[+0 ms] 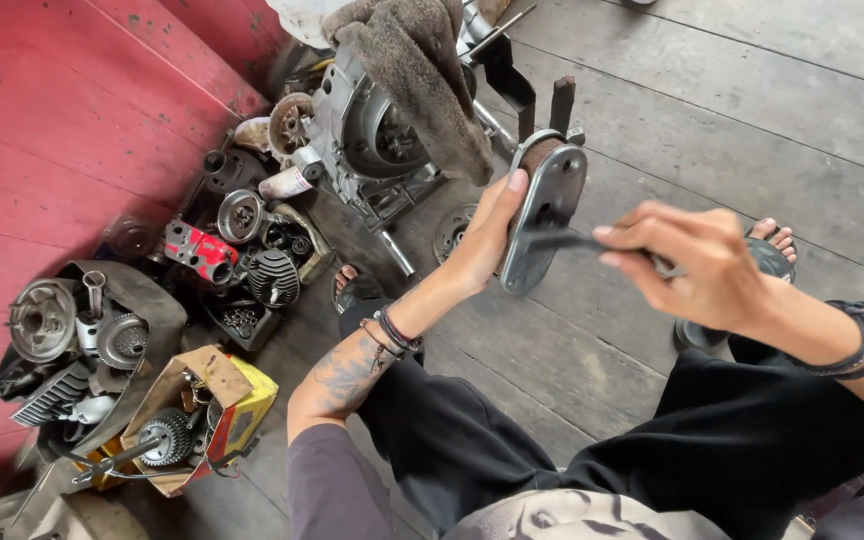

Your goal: Cleaning a metal engine component using a wire brush to remove dirt and debris

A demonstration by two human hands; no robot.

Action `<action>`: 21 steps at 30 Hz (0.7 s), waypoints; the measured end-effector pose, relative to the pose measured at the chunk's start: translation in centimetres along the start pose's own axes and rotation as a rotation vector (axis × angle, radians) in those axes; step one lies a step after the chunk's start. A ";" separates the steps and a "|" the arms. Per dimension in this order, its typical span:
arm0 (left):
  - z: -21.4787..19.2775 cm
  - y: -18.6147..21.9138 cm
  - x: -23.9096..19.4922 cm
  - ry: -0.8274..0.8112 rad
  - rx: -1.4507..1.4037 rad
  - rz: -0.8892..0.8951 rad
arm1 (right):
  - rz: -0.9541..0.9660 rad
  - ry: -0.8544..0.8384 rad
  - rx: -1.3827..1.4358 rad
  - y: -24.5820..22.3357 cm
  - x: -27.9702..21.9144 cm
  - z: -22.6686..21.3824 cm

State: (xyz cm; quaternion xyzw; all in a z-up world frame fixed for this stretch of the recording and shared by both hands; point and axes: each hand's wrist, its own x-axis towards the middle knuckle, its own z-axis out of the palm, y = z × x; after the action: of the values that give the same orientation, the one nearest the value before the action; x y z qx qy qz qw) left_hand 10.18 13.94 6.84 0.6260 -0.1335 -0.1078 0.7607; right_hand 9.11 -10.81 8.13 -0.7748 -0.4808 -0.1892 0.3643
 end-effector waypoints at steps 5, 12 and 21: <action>0.8 0.9 -0.4 -0.047 0.068 0.098 | 0.103 0.125 -0.069 -0.7 0.5 -1.7; 1.1 1.0 -0.3 -0.129 0.219 0.202 | 0.229 0.347 -0.086 3.2 -1.3 -4.4; 0.7 0.6 0.9 -0.253 -0.603 -0.025 | 0.354 0.343 0.233 0.3 -0.5 -5.0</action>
State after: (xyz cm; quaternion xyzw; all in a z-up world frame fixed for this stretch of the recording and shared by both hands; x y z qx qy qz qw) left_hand 10.75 13.09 7.61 0.3559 -0.1813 -0.2288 0.8878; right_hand 9.42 -14.94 11.02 -0.7562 -0.2877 -0.1947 0.5545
